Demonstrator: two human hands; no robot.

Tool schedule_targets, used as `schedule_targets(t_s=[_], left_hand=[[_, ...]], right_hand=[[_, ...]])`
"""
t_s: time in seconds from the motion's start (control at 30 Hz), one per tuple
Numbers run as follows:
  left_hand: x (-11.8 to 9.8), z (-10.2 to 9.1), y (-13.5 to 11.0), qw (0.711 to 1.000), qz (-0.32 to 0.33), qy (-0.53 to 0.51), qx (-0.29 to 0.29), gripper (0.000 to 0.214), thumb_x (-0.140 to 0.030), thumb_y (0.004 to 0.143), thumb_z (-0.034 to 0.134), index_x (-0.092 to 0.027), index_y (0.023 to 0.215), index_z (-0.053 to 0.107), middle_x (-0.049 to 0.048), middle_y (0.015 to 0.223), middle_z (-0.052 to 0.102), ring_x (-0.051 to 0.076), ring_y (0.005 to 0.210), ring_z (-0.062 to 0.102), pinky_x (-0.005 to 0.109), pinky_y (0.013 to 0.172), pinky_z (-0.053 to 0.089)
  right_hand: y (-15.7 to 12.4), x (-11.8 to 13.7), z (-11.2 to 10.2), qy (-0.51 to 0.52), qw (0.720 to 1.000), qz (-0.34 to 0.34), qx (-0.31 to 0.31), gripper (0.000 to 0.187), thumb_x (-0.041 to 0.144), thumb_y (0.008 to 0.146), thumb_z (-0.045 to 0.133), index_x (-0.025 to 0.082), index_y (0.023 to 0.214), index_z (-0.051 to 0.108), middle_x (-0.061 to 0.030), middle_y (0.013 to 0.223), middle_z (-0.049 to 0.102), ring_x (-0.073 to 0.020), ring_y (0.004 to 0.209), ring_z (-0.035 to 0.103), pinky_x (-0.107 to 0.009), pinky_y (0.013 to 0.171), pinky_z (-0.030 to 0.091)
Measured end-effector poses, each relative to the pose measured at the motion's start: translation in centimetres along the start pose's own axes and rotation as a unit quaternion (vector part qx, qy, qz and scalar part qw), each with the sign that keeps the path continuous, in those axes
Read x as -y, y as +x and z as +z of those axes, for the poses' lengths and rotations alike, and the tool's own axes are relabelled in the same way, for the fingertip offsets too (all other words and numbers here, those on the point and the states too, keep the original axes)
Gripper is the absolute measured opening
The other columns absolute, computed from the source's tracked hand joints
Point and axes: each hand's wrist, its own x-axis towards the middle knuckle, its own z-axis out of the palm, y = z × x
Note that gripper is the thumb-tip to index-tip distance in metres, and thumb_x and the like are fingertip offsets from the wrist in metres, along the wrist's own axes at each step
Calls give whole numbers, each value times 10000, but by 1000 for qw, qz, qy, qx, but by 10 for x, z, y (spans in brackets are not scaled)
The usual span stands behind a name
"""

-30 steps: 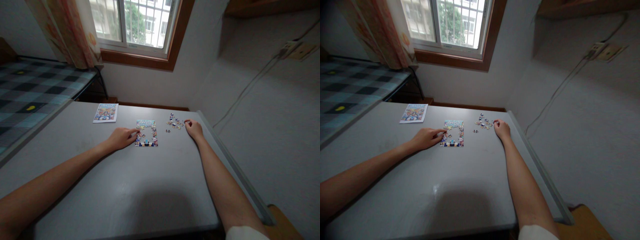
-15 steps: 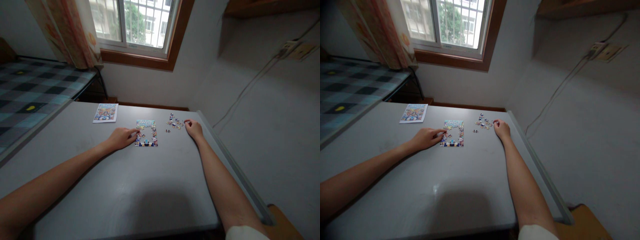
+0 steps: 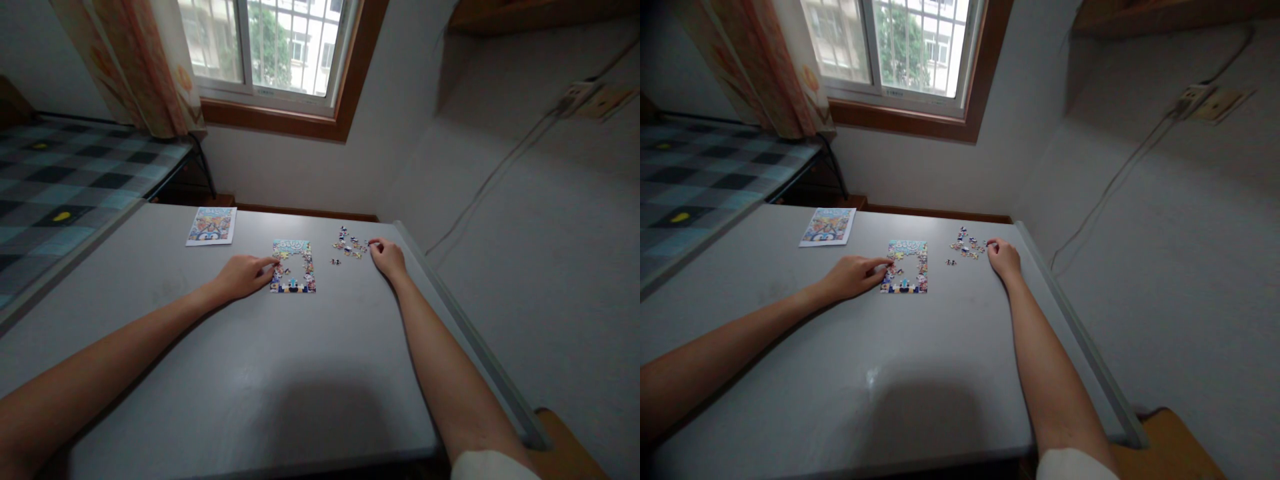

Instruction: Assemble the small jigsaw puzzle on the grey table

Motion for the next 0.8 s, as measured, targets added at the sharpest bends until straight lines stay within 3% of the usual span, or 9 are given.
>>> schedule_targets(t_s=[0.8], left_hand=[[-1, -1, 0, 1000, 1, -7, -2, 442, -458, 925, 397, -246, 1181, 689, 38, 685, 700, 177, 620, 626, 249, 584, 373]], right_hand=[[2, -2, 2, -2, 1000, -3, -5, 299, 238, 818, 501, 195, 1004, 731, -56, 758, 703, -195, 716, 622, -259, 665, 419]])
